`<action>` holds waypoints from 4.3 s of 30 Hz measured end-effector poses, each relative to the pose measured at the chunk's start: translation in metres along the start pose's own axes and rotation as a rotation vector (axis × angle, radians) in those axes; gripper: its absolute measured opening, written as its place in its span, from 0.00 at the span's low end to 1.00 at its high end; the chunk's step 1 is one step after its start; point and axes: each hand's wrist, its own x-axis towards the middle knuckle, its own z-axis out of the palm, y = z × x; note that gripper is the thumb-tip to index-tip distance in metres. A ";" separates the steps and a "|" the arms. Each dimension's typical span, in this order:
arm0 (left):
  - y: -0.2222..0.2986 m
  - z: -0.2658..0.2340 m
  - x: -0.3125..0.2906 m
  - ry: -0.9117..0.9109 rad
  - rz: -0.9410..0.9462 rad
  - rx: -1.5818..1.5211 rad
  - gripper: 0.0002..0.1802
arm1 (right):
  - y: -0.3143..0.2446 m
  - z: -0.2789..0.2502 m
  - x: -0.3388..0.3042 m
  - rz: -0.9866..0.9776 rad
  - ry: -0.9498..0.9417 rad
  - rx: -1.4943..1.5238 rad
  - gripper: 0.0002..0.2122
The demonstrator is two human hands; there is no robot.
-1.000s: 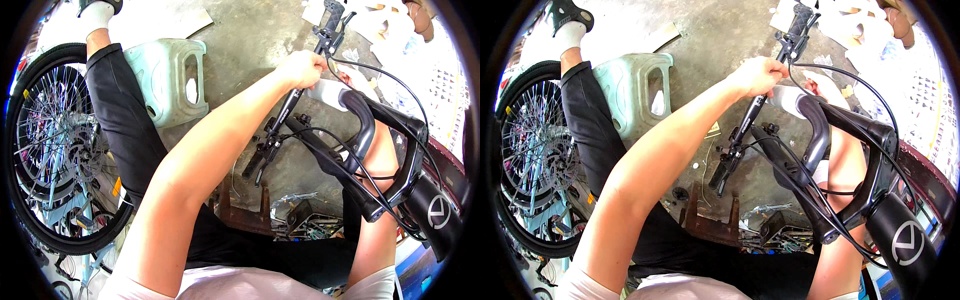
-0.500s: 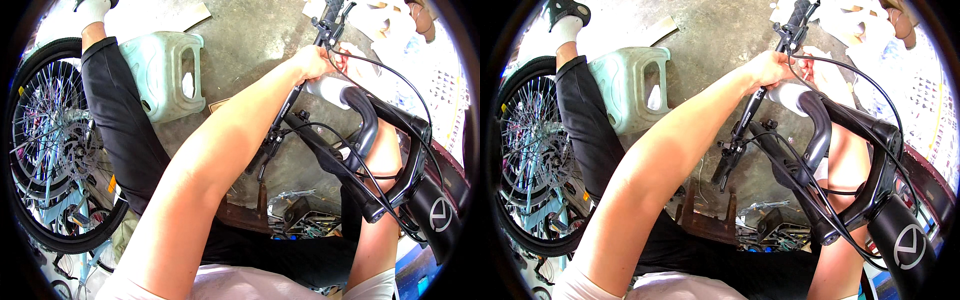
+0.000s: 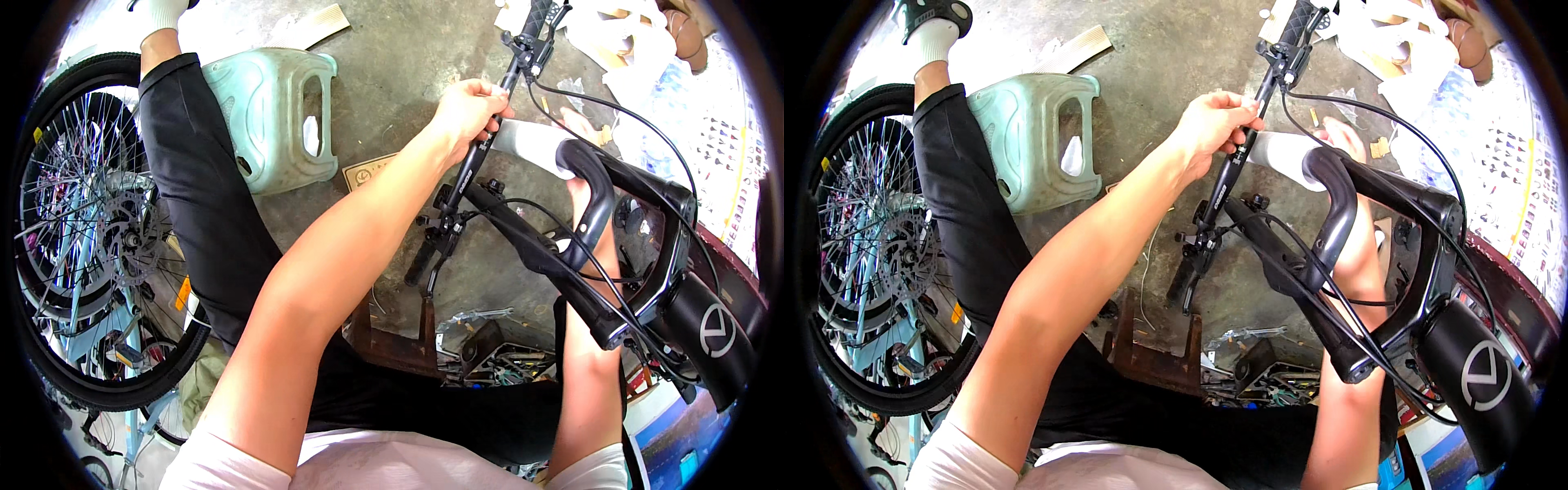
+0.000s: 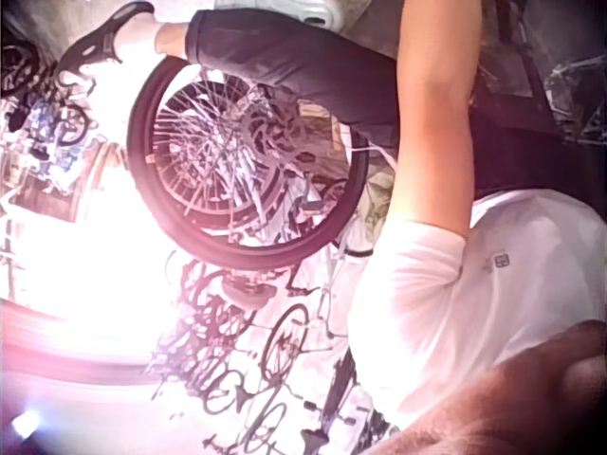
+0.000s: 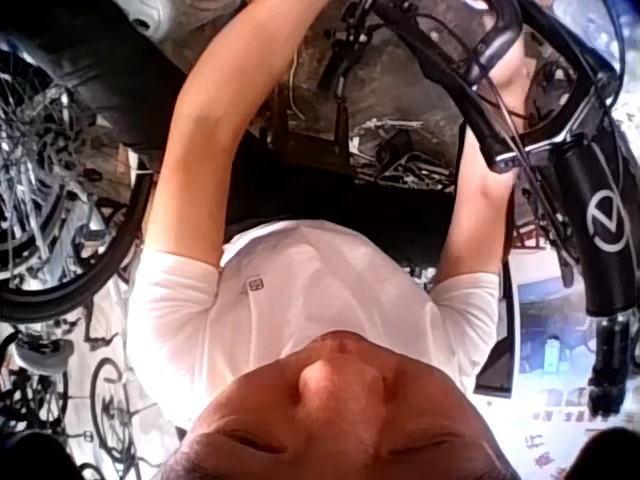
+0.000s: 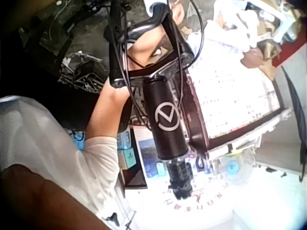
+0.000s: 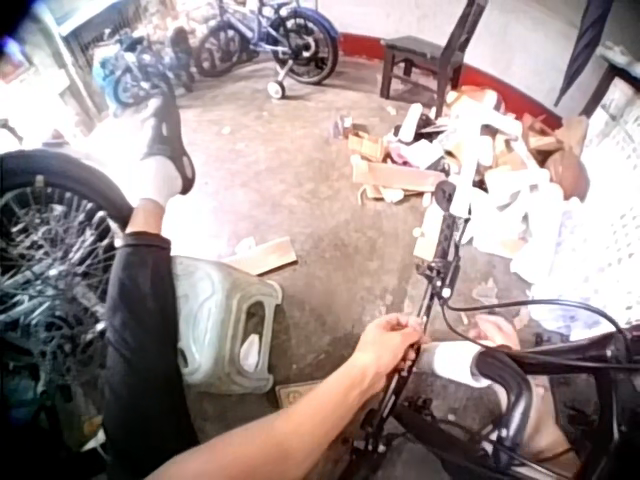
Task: The person unwraps a white protective material from the handlebars and forks of a bicycle by hand, and then pulls off the remaining plastic and foam packaging.
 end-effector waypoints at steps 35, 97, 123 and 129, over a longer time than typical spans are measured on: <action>0.003 0.009 -0.056 0.356 0.603 0.950 0.15 | -0.030 0.065 -0.126 -0.050 -0.026 0.392 0.14; 0.007 0.000 -0.354 -0.104 0.344 0.050 0.20 | -0.205 0.142 -0.334 -0.321 -0.371 -0.040 0.40; -0.027 -0.031 -0.329 0.259 0.891 0.539 0.17 | -0.172 0.217 -0.363 -0.673 -0.067 -0.176 0.32; 0.032 -0.069 -0.371 0.105 0.512 0.570 0.18 | -0.201 0.209 -0.364 -0.658 -0.205 -0.174 0.26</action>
